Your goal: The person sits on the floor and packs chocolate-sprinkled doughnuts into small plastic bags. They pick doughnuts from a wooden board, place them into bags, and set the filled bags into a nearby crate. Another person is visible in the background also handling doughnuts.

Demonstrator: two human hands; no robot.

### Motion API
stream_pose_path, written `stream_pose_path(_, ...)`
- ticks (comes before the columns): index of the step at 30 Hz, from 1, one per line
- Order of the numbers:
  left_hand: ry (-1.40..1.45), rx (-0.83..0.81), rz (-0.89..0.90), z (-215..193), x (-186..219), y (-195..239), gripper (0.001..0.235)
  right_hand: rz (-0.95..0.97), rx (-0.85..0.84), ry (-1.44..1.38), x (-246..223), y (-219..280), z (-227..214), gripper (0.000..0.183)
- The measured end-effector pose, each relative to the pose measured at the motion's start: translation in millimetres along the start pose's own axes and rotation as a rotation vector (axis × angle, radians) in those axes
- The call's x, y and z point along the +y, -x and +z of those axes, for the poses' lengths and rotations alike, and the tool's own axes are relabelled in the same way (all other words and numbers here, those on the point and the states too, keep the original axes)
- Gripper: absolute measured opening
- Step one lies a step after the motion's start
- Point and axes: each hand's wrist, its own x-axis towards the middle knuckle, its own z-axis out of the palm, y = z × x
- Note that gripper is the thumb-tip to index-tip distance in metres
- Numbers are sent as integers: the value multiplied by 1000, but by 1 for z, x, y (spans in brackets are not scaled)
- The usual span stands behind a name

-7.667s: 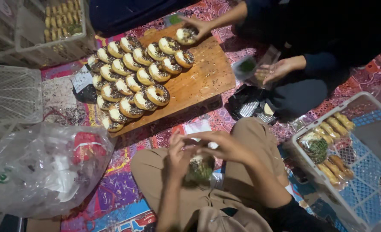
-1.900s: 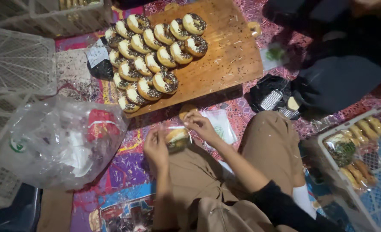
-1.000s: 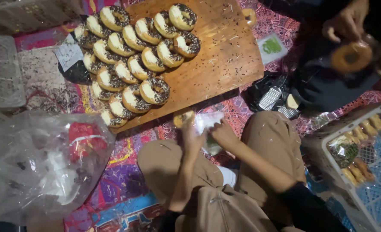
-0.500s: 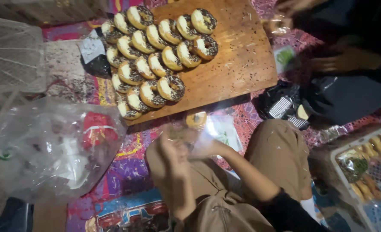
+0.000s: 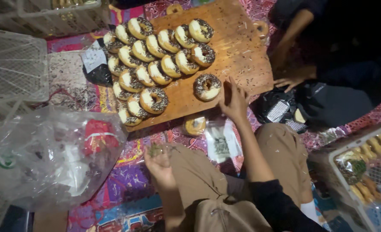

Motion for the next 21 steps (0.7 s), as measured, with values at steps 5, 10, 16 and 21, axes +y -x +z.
stream_pose_path(5,373,114,-264,-17,-32,3,38,-85,222,7,2,-5,42,137)
stream_pose_path(10,752,383,-493,-5,-52,-32,42,39,94,-192,-44,15,16,117)
stream_pose_path(16,518,112,-202,22,-90,-17,50,-195,47,-129,-94,146,-82,109)
stream_pose_path(21,537,-178,-414,68,-98,34,70,-174,86,32,-108,156,-75,109)
